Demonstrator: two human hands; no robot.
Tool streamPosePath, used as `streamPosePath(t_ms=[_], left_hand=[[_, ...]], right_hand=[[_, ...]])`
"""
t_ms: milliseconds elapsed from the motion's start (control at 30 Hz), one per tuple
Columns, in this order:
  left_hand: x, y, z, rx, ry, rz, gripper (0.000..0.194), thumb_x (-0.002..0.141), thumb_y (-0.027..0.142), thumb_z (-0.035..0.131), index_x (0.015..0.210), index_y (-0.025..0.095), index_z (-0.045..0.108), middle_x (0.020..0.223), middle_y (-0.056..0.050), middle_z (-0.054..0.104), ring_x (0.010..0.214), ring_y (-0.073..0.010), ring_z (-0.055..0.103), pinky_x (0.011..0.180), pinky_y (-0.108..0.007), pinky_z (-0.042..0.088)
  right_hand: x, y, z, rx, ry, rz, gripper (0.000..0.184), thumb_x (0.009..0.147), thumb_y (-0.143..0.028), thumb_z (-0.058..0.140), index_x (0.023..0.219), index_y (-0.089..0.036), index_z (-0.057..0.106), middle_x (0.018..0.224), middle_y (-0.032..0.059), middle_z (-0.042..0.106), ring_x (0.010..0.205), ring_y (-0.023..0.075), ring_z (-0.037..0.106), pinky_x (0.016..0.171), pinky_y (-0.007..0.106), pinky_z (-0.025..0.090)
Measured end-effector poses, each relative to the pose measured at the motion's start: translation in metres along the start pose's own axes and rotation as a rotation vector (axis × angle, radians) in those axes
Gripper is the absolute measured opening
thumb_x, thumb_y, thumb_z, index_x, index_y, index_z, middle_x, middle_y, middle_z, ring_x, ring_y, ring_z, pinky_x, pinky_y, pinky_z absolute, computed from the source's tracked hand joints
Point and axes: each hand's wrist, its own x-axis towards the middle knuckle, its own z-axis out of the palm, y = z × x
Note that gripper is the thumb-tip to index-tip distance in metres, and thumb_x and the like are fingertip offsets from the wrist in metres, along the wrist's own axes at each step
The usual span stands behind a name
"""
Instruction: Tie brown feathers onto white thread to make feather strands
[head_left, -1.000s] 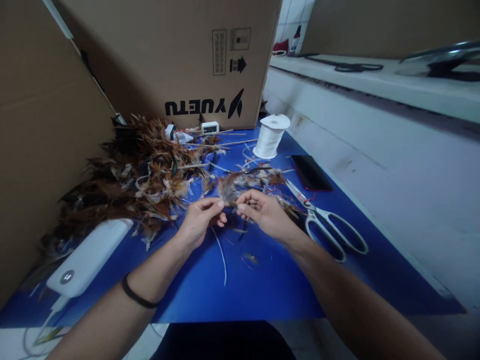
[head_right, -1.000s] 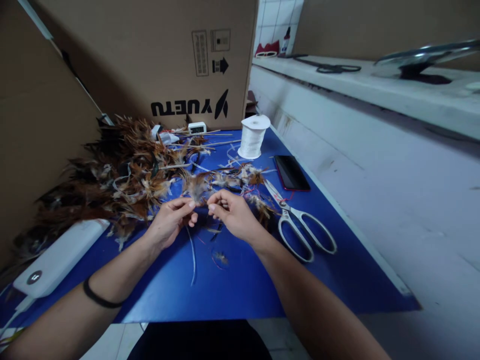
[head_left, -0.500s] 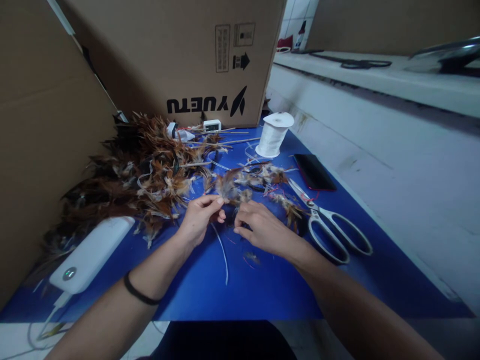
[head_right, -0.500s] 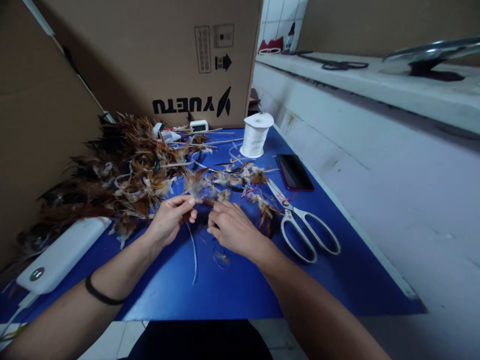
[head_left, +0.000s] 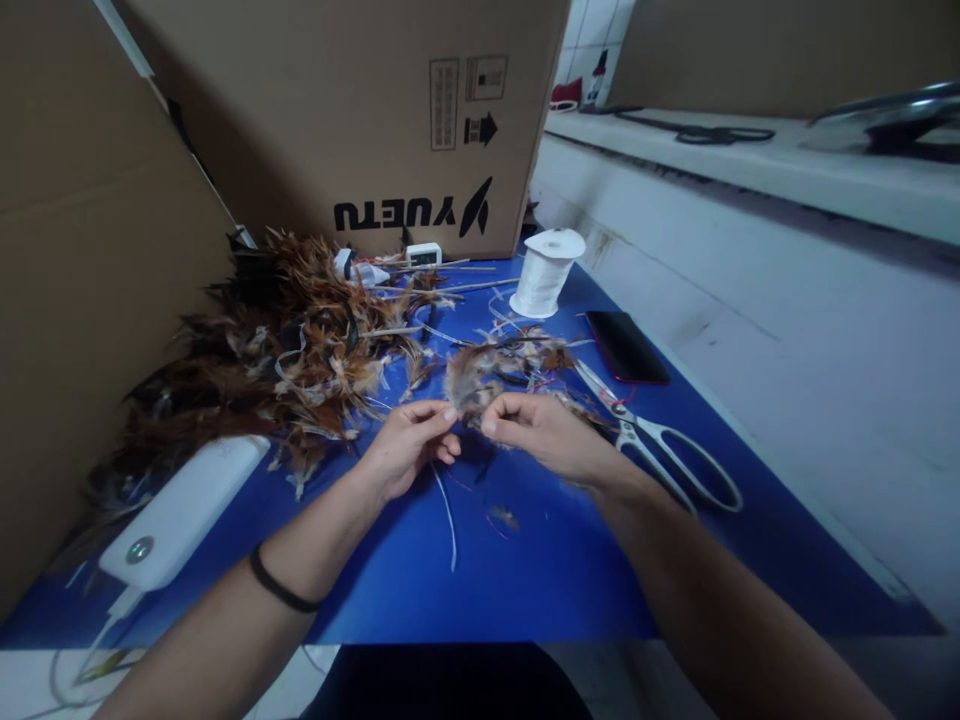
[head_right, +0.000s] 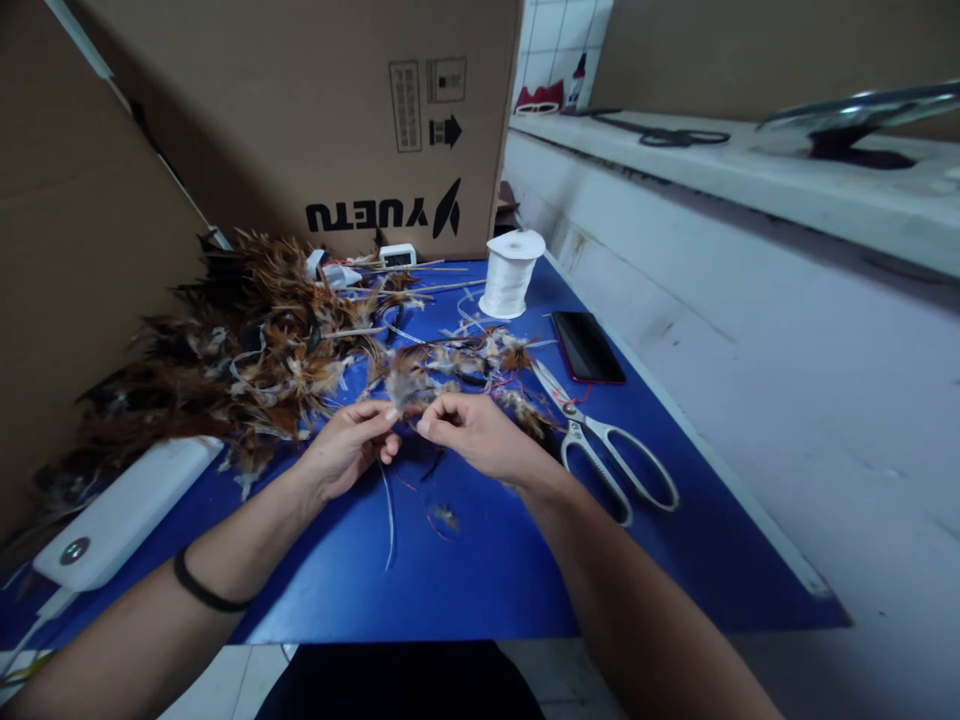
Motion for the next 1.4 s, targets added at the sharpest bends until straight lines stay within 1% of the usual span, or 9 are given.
streamPosePath(t_ms=[267, 400, 567, 767, 867, 967, 1100, 1267, 1400], left_hand=[[0.0, 0.0, 0.001, -0.121, -0.047, -0.105, 0.011, 0.072, 0.018, 0.07, 0.077, 0.01, 0.065, 0.058, -0.003, 0.064, 0.05, -0.0084, 0.062, 0.044, -0.012, 0.048], [-0.002, 0.002, 0.003, -0.149, -0.035, -0.124, 0.002, 0.075, 0.012, 0.065, 0.076, 0.01, 0.065, 0.065, -0.004, 0.067, 0.055, -0.01, 0.065, 0.045, -0.013, 0.05], [-0.003, 0.001, 0.004, -0.182, -0.03, -0.131, 0.003, 0.075, 0.01, 0.064, 0.076, 0.011, 0.066, 0.083, -0.007, 0.07, 0.064, -0.0111, 0.068, 0.049, -0.014, 0.053], [-0.002, 0.003, 0.007, -0.176, 0.032, -0.12, 0.003, 0.074, 0.008, 0.065, 0.073, 0.008, 0.068, 0.073, -0.008, 0.07, 0.063, -0.0095, 0.067, 0.061, -0.014, 0.055], [-0.001, 0.003, 0.007, -0.178, 0.065, -0.095, 0.005, 0.074, 0.007, 0.065, 0.071, 0.008, 0.069, 0.072, -0.007, 0.07, 0.062, -0.0086, 0.066, 0.063, -0.014, 0.055], [0.0, 0.002, 0.007, -0.154, 0.055, -0.079, 0.003, 0.071, 0.01, 0.068, 0.071, 0.008, 0.069, 0.07, -0.007, 0.07, 0.062, -0.0085, 0.066, 0.062, -0.013, 0.054], [-0.001, 0.0, 0.005, -0.102, 0.016, -0.063, 0.011, 0.067, 0.016, 0.073, 0.072, 0.008, 0.069, 0.067, -0.006, 0.069, 0.061, -0.0085, 0.065, 0.062, -0.014, 0.054], [-0.002, -0.003, 0.005, -0.025, -0.012, -0.063, 0.018, 0.066, 0.022, 0.075, 0.076, 0.008, 0.069, 0.068, -0.007, 0.07, 0.06, -0.0085, 0.065, 0.063, -0.016, 0.054], [-0.002, -0.004, 0.005, 0.025, 0.034, -0.02, 0.02, 0.066, 0.025, 0.075, 0.077, 0.009, 0.068, 0.066, -0.007, 0.069, 0.059, -0.0098, 0.064, 0.061, -0.018, 0.054]], right_hand=[[0.003, 0.008, -0.003, 0.284, 0.042, 0.042, 0.017, 0.073, -0.031, 0.064, 0.066, -0.017, 0.056, 0.063, -0.0013, 0.059, 0.06, 0.0096, 0.053, 0.06, 0.024, 0.039], [0.004, 0.008, -0.003, 0.334, 0.084, 0.038, 0.019, 0.072, -0.031, 0.065, 0.064, -0.017, 0.056, 0.063, -0.0004, 0.06, 0.061, 0.0101, 0.053, 0.062, 0.025, 0.04], [0.005, 0.006, 0.0, 0.357, 0.107, 0.03, 0.018, 0.07, -0.029, 0.065, 0.063, -0.017, 0.055, 0.061, -0.001, 0.059, 0.06, 0.01, 0.053, 0.062, 0.025, 0.041], [0.006, 0.008, 0.0, 0.343, 0.115, 0.054, 0.018, 0.069, -0.03, 0.065, 0.064, -0.017, 0.055, 0.063, -0.0002, 0.06, 0.059, 0.0102, 0.054, 0.061, 0.026, 0.042], [0.005, 0.007, 0.0, 0.299, 0.143, 0.073, 0.016, 0.069, -0.028, 0.063, 0.062, -0.016, 0.054, 0.062, -0.0003, 0.06, 0.058, 0.0098, 0.054, 0.058, 0.025, 0.041], [0.005, 0.005, 0.002, 0.184, 0.177, 0.064, 0.014, 0.067, -0.026, 0.064, 0.067, -0.017, 0.055, 0.061, -0.0022, 0.058, 0.056, 0.0091, 0.052, 0.057, 0.024, 0.04], [0.004, 0.006, 0.007, 0.089, 0.127, 0.008, 0.017, 0.067, -0.027, 0.066, 0.076, -0.016, 0.057, 0.07, -0.0018, 0.059, 0.064, 0.0107, 0.054, 0.063, 0.027, 0.042], [0.005, 0.009, 0.009, -0.034, 0.141, -0.046, 0.016, 0.072, -0.031, 0.06, 0.07, -0.015, 0.058, 0.065, -0.0016, 0.056, 0.061, 0.0111, 0.05, 0.061, 0.027, 0.04], [0.005, 0.006, 0.008, -0.083, 0.205, -0.054, 0.016, 0.073, -0.03, 0.06, 0.066, -0.016, 0.056, 0.06, -0.0036, 0.052, 0.055, 0.0093, 0.045, 0.056, 0.026, 0.037]])
